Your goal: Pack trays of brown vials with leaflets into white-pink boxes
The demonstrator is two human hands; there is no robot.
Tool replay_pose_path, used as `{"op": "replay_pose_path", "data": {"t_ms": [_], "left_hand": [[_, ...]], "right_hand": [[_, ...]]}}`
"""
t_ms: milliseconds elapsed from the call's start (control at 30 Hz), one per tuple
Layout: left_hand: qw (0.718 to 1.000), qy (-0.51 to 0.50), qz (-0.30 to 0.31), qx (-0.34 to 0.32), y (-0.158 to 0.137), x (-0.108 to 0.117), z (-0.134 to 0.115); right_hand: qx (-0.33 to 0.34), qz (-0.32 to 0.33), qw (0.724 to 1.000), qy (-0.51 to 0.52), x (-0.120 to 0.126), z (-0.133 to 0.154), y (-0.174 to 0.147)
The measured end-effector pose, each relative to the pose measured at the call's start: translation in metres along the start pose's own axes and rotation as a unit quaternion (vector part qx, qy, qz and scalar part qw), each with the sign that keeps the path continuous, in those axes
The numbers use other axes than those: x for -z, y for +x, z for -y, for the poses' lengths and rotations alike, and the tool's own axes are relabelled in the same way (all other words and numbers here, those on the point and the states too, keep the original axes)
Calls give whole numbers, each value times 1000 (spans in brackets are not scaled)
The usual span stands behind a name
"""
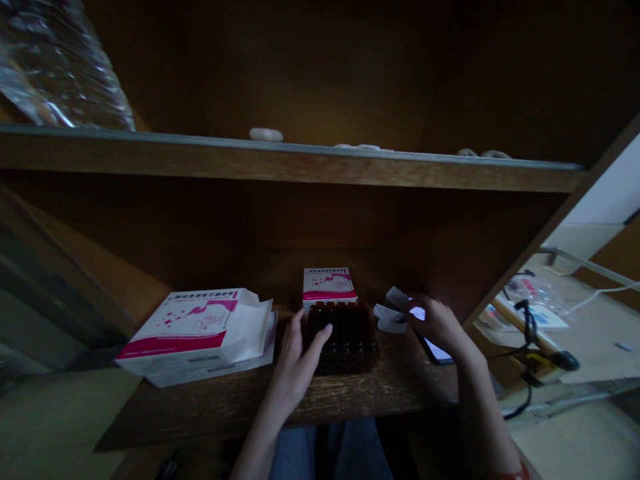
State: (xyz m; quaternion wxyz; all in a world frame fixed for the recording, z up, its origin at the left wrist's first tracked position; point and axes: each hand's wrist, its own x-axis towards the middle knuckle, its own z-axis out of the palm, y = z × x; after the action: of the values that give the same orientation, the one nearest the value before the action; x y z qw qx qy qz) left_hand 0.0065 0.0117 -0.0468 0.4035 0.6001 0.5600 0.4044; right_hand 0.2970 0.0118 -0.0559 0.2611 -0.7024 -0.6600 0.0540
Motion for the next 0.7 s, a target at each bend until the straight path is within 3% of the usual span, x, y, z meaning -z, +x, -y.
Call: {"op": "replay_pose_path", "data": {"t_ms": [233,500,700], "left_hand": [[988,-117,75,65,0,-4,-5],[981,-151,90,77,-2,-3,-8],[979,-170,97,62,-4,-3,-8]], "right_hand": [[-4,17,1000,-14,-1,5,-4],[60,36,997,30,-4,19,-5],[16,55,998,-36,-11,13,1]]}}
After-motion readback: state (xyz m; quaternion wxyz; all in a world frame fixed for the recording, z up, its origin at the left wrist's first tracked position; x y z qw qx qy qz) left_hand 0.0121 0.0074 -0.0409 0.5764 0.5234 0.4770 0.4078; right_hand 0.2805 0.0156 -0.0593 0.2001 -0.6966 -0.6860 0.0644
